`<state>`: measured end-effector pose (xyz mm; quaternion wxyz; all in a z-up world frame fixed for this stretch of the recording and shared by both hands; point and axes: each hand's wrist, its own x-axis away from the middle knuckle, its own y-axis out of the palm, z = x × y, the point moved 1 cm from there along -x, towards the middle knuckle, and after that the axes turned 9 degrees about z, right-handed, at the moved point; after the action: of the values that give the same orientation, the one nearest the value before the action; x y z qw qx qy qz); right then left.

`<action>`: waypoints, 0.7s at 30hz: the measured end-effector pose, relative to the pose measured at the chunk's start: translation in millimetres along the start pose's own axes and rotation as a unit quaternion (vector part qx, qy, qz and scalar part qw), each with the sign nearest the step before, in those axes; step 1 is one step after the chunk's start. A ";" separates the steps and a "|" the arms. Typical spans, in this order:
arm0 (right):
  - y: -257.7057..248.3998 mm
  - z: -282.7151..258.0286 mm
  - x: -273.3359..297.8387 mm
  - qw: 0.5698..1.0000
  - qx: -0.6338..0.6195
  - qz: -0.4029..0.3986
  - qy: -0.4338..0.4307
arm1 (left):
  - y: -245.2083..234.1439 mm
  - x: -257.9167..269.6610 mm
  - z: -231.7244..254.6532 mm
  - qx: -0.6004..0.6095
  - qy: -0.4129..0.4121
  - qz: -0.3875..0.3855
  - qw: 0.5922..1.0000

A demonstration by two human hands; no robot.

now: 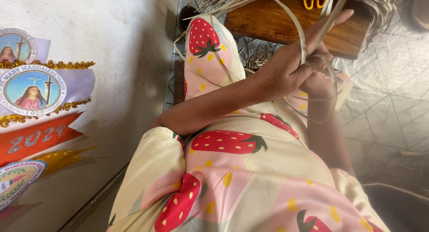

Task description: Weaving thin flexible strips of material into a craft item.

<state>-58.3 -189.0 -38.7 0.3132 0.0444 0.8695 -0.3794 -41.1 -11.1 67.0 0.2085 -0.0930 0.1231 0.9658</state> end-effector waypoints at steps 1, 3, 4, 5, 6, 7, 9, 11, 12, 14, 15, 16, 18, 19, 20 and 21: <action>-2.4 -7.4 -6.4 0.996 -0.075 -0.006 0.053 | -0.9 -0.3 3.1 0.000 -0.007 0.003 1.000; -6.9 -22.8 -19.0 0.983 -0.150 -0.013 0.105 | -5.4 -1.1 10.3 0.000 -0.014 0.005 1.000; -8.6 -29.8 -24.9 0.948 -0.260 -0.023 0.181 | -8.7 -1.6 14.7 -0.022 -0.007 -0.010 1.000; -9.9 -37.0 -30.6 0.895 -0.367 -0.033 0.253 | -12.1 -1.9 18.9 -0.045 0.001 -0.026 0.999; -11.0 -35.0 -31.1 0.894 -0.367 -0.033 0.253 | -12.9 -3.4 15.4 -0.045 0.000 -0.026 0.999; -11.7 -33.1 -32.6 0.869 -0.430 -0.045 0.242 | -14.0 -5.2 11.9 -0.063 0.000 -0.018 0.998; -9.5 -28.2 -29.0 0.839 -0.490 -0.057 0.230 | -13.9 -6.8 8.1 -0.081 -0.002 -0.010 0.997; -4.9 -23.1 -18.8 0.850 -0.496 -0.100 0.148 | -11.2 -7.6 6.7 -0.073 -0.014 0.039 0.997; -6.5 -21.3 -17.0 0.850 -0.495 -0.098 0.148 | -11.0 -7.6 0.5 -0.072 -0.013 0.037 0.997; -6.0 -20.9 -16.0 0.848 -0.496 -0.098 0.158 | -11.5 -7.4 -11.0 -0.128 0.021 0.074 0.989; -4.2 -21.5 -16.2 0.845 -0.499 -0.099 0.162 | -11.6 -7.9 -10.4 -0.130 0.021 0.074 0.989; -2.3 -22.3 -16.5 0.843 -0.502 -0.100 0.166 | -11.6 -8.2 -9.7 -0.113 0.014 0.061 0.992; 1.5 -24.6 -17.0 0.838 -0.507 -0.103 0.174 | -11.5 -9.1 -1.1 -0.098 0.008 0.049 0.994; 2.3 -25.7 -16.4 0.836 -0.509 -0.104 0.178 | -10.0 -9.7 6.2 -0.050 -0.006 0.047 0.998; 3.1 -26.7 -15.7 0.834 -0.510 -0.105 0.183 | -8.5 -10.4 13.3 -0.002 -0.020 0.045 0.999; 3.4 -27.1 -15.2 0.833 -0.510 -0.105 0.188 | -7.0 -9.9 10.9 -0.001 -0.020 0.043 0.999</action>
<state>-58.9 -165.5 -18.0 0.0798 -0.1429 0.9811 0.1032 -30.7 -5.7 78.3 0.1687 -0.0684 0.1216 0.9757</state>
